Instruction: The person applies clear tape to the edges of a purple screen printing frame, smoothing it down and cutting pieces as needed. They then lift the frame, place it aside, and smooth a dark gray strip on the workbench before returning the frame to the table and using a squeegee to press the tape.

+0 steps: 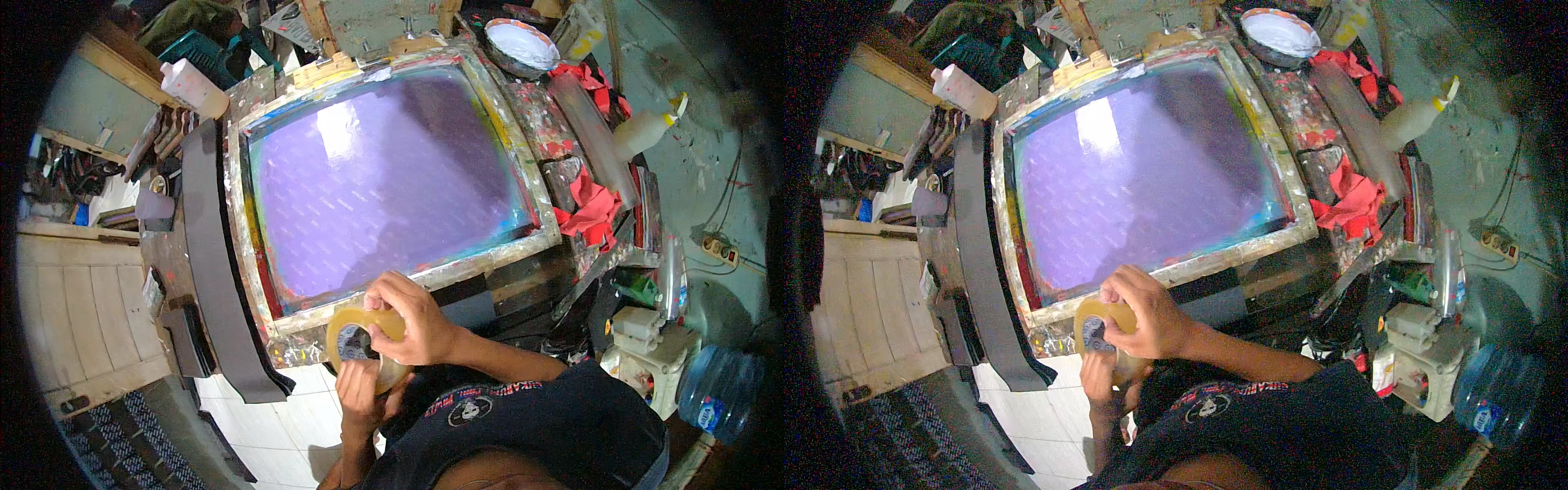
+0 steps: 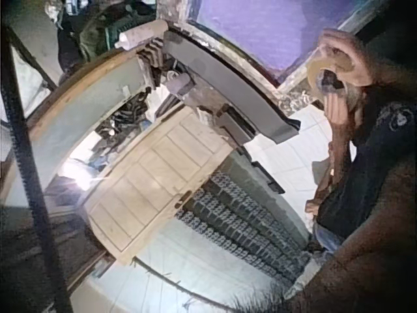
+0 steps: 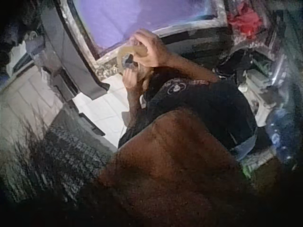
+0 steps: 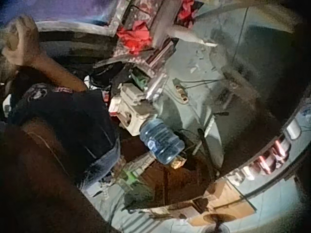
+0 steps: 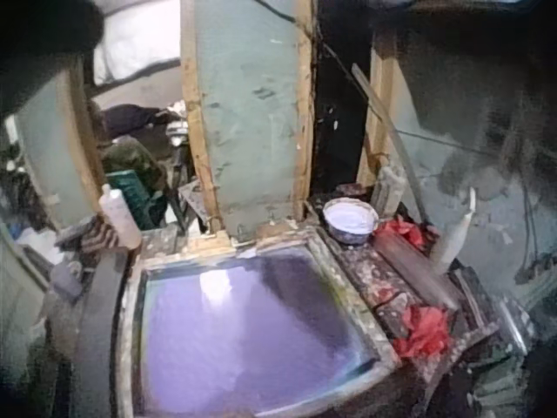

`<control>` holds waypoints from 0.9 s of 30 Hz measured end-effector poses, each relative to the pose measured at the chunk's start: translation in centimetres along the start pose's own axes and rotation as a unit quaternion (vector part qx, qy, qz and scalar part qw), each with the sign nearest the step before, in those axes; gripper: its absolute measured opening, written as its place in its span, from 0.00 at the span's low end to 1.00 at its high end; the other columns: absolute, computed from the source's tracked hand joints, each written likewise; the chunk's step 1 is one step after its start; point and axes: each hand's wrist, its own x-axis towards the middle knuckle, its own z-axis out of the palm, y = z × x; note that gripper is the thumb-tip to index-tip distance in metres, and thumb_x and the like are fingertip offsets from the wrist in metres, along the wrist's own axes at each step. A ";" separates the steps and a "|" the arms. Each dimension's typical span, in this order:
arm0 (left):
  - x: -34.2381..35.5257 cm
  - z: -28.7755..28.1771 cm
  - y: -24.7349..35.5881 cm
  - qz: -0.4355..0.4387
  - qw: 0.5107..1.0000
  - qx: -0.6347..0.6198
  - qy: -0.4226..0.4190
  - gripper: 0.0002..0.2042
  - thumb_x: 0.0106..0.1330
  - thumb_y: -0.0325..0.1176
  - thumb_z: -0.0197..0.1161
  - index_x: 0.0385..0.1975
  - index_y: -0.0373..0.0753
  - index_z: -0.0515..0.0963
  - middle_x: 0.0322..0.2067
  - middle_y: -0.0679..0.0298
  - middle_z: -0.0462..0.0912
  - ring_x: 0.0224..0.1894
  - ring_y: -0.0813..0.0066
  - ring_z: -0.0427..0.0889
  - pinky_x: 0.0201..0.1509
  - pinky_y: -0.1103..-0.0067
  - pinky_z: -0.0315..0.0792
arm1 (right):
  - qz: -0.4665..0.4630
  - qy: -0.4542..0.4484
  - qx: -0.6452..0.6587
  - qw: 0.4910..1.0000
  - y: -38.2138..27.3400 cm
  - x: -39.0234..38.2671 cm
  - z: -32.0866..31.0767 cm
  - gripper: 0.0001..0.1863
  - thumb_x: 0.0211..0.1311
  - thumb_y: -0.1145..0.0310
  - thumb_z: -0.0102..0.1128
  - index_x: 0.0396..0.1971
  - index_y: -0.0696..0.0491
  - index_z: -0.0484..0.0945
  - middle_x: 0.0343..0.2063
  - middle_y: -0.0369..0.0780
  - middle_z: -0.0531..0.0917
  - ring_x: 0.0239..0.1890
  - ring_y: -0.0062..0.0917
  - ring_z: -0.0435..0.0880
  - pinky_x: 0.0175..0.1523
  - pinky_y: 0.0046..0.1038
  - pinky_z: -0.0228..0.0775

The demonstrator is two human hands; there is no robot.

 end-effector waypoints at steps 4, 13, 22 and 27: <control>-0.1 0.6 0.5 0.002 0.999 -0.030 -0.041 0.21 0.49 0.35 0.80 0.36 0.33 0.75 0.28 0.56 0.77 0.29 0.55 0.76 0.34 0.67 0.68 | 0.002 0.009 0.017 1.000 0.3 -1.0 -1.3 0.13 0.47 0.78 0.64 0.31 0.58 0.69 0.29 0.42 0.70 0.31 0.32 0.70 0.38 0.31 0.66; -0.4 1.3 0.7 0.036 0.993 -0.037 -0.105 0.24 0.46 0.32 0.77 0.42 0.32 0.75 0.33 0.54 0.77 0.33 0.55 0.77 0.36 0.66 0.68 | 0.012 0.055 0.009 0.998 2.0 -3.6 -2.4 0.12 0.48 0.78 0.66 0.29 0.57 0.70 0.29 0.42 0.72 0.30 0.30 0.73 0.40 0.28 0.68; 0.8 0.6 1.0 0.069 0.984 -0.045 -0.157 0.24 0.46 0.31 0.75 0.44 0.32 0.76 0.36 0.55 0.77 0.38 0.57 0.78 0.42 0.66 0.70 | 0.088 0.013 -0.020 0.996 -0.6 -5.5 -6.5 0.14 0.57 0.70 0.71 0.44 0.55 0.87 0.45 0.44 0.84 0.48 0.32 0.85 0.53 0.29 0.75; 1.4 -0.2 1.3 0.076 0.975 -0.064 -0.200 0.26 0.45 0.31 0.75 0.46 0.31 0.76 0.37 0.56 0.77 0.41 0.58 0.78 0.45 0.67 0.70 | 0.121 -0.043 0.012 0.992 -1.2 -5.5 -8.7 0.11 0.57 0.68 0.72 0.40 0.55 0.88 0.41 0.44 0.87 0.46 0.32 0.87 0.53 0.30 0.77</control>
